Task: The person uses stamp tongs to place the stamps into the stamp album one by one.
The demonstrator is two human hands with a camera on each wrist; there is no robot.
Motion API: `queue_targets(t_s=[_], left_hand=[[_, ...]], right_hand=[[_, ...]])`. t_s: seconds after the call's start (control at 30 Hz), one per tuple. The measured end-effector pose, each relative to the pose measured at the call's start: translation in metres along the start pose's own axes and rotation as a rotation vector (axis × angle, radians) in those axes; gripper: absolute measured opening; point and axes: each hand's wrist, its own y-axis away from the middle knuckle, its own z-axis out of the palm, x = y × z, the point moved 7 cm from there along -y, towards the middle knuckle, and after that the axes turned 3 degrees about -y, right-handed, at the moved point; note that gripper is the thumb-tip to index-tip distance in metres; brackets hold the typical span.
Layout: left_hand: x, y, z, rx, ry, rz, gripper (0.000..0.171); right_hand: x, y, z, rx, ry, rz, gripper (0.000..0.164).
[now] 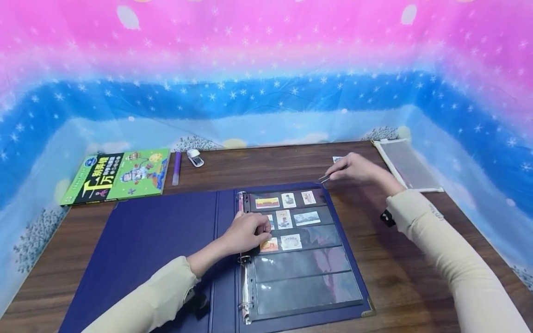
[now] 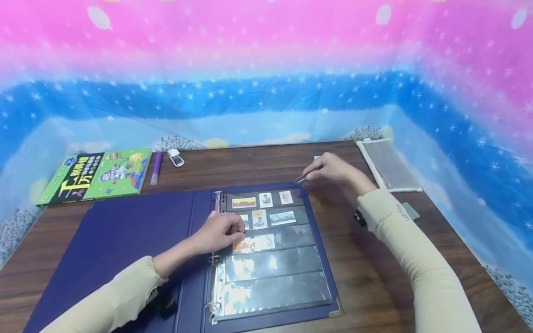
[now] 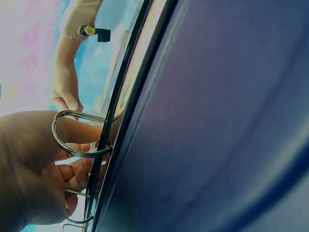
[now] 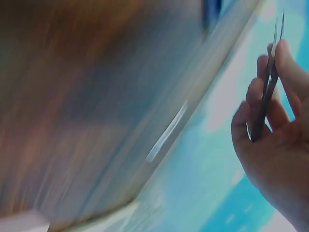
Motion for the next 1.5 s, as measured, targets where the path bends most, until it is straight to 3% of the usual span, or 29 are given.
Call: queue_targets(t_s=[0.2, 0.47, 0.73, 0.97, 1.5], left_hand=[[0.0, 0.005, 0.006, 0.002, -0.009, 0.006, 0.014], [0.0, 0.001, 0.002, 0.033, -0.014, 0.025, 0.016], [0.001, 0.002, -0.001, 0.053, -0.013, 0.027, 0.016], [0.002, 0.002, 0.0, 0.038, 0.007, 0.031, 0.016], [0.0, 0.001, 0.001, 0.048, -0.02, 0.045, 0.016]], right_hand=[[0.066, 0.008, -0.043, 0.187, 0.015, 0.22, 0.029], [0.105, 0.01, -0.058, 0.346, 0.006, 0.419, 0.034], [0.117, 0.007, -0.047, 0.468, -0.02, 0.59, 0.034], [0.131, 0.015, -0.036, 0.518, -0.122, 0.743, 0.033], [0.126, 0.023, -0.032, 0.486, -0.045, 0.772, 0.033]])
